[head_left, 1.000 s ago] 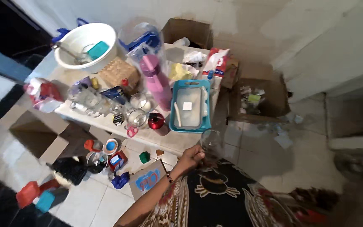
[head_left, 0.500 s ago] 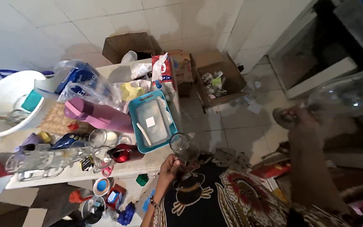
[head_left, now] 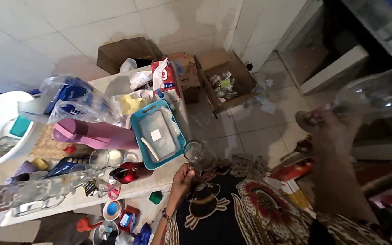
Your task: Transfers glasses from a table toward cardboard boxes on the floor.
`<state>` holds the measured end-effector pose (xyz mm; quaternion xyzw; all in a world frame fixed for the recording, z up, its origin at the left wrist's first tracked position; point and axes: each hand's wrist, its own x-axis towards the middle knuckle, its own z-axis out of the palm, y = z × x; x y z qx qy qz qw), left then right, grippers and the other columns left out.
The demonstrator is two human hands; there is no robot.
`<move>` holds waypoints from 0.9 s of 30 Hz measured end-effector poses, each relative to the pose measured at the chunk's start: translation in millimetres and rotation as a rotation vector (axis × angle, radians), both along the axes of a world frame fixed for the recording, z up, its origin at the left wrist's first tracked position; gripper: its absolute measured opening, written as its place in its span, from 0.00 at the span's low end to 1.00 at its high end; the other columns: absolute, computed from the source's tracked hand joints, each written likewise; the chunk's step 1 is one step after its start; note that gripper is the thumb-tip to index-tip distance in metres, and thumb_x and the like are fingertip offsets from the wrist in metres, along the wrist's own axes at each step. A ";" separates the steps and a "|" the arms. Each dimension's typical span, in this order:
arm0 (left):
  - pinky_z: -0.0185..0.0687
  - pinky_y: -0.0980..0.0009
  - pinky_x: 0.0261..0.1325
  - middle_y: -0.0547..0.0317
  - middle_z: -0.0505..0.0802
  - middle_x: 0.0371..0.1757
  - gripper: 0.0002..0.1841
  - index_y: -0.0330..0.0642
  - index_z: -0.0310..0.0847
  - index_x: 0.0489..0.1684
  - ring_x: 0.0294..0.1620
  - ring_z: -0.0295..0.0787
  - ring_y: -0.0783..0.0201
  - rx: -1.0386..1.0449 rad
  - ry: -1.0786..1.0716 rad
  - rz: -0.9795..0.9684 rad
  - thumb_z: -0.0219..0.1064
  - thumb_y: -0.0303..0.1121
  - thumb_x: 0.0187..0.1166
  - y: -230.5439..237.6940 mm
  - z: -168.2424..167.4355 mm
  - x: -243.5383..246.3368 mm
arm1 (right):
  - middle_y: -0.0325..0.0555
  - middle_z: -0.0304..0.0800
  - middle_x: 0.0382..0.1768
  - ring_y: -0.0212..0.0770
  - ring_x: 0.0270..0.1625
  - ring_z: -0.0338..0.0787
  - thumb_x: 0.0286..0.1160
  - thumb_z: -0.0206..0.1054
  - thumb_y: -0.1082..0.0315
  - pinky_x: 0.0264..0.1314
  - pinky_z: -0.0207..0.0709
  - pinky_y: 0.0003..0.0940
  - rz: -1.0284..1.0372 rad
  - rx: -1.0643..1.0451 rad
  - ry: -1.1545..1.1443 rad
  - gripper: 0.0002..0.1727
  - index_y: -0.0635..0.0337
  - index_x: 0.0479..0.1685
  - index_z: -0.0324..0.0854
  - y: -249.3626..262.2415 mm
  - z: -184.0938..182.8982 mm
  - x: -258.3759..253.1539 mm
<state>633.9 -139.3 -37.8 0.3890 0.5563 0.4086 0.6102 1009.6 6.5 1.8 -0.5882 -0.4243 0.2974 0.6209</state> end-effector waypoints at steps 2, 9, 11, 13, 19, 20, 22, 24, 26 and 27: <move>0.90 0.74 0.42 0.69 0.91 0.31 0.07 0.40 0.73 0.39 0.32 0.91 0.74 -0.008 0.002 -0.002 0.50 0.24 0.85 0.0 0.6 -0.9 | 0.25 0.84 0.25 0.26 0.31 0.88 0.83 0.57 0.74 0.47 0.88 0.27 -0.017 0.011 -0.002 0.04 0.55 0.43 0.75 -4.2 3.2 -0.4; 0.88 0.76 0.40 0.72 0.89 0.30 0.07 0.40 0.74 0.39 0.31 0.88 0.78 0.032 -0.012 -0.017 0.51 0.25 0.84 -7.4 -8.4 -3.9 | 0.24 0.84 0.28 0.26 0.32 0.88 0.83 0.57 0.75 0.47 0.88 0.27 -0.027 0.027 -0.001 0.05 0.57 0.51 0.70 -21.5 -3.9 8.1; 0.89 0.74 0.41 0.70 0.90 0.31 0.07 0.40 0.75 0.39 0.32 0.89 0.76 0.016 -0.028 -0.022 0.51 0.25 0.85 -9.3 -11.7 -3.7 | 0.24 0.85 0.28 0.26 0.32 0.89 0.83 0.58 0.74 0.48 0.88 0.27 -0.029 0.027 -0.011 0.05 0.56 0.51 0.71 -28.1 -3.7 5.2; 0.88 0.75 0.42 0.70 0.90 0.31 0.07 0.38 0.76 0.39 0.32 0.88 0.77 0.017 -0.018 -0.040 0.51 0.26 0.84 -10.3 -14.9 -3.0 | 0.24 0.85 0.28 0.26 0.33 0.89 0.83 0.58 0.74 0.48 0.88 0.27 -0.019 0.028 -0.029 0.05 0.57 0.51 0.71 -35.0 -2.9 3.6; 0.86 0.76 0.41 0.67 0.88 0.31 0.07 0.35 0.76 0.40 0.31 0.86 0.77 0.013 0.036 -0.071 0.52 0.25 0.84 -3.3 -14.5 6.1 | 0.24 0.83 0.30 0.25 0.33 0.87 0.83 0.57 0.75 0.49 0.87 0.27 -0.025 0.015 -0.046 0.09 0.57 0.56 0.68 -50.5 6.8 5.1; 0.86 0.75 0.41 0.67 0.88 0.31 0.07 0.34 0.76 0.40 0.31 0.86 0.77 0.015 0.054 -0.074 0.52 0.25 0.85 0.5 -15.3 8.4 | 0.24 0.82 0.30 0.25 0.33 0.87 0.84 0.57 0.74 0.49 0.87 0.27 -0.028 0.014 -0.046 0.09 0.57 0.56 0.68 -51.0 6.2 8.3; 0.86 0.75 0.43 0.64 0.87 0.32 0.08 0.31 0.76 0.42 0.32 0.86 0.76 0.028 0.107 -0.080 0.52 0.24 0.85 10.8 -19.3 13.7 | 0.24 0.82 0.29 0.26 0.32 0.87 0.83 0.57 0.75 0.48 0.88 0.27 -0.036 0.022 -0.029 0.08 0.57 0.55 0.67 -49.9 4.7 15.8; 0.86 0.72 0.45 0.61 0.87 0.32 0.09 0.28 0.76 0.44 0.33 0.85 0.74 0.049 0.162 -0.083 0.51 0.24 0.85 25.8 -29.0 19.5 | 0.23 0.83 0.29 0.25 0.32 0.88 0.83 0.57 0.75 0.47 0.88 0.26 -0.046 0.020 -0.022 0.08 0.56 0.54 0.68 -46.2 6.8 20.7; 0.86 0.70 0.47 0.57 0.87 0.34 0.10 0.25 0.76 0.46 0.34 0.86 0.71 0.063 0.209 -0.073 0.50 0.24 0.87 42.7 -43.9 25.8 | 0.22 0.84 0.28 0.24 0.31 0.87 0.83 0.57 0.75 0.45 0.87 0.24 -0.061 0.025 -0.022 0.06 0.55 0.51 0.70 -40.1 9.1 26.6; 0.86 0.70 0.48 0.55 0.88 0.35 0.11 0.24 0.76 0.47 0.35 0.86 0.70 0.072 0.228 -0.062 0.50 0.24 0.87 51.7 -51.9 29.1 | 0.22 0.83 0.27 0.24 0.31 0.87 0.83 0.57 0.75 0.45 0.87 0.24 -0.066 0.027 -0.023 0.05 0.54 0.49 0.70 -35.5 10.0 31.4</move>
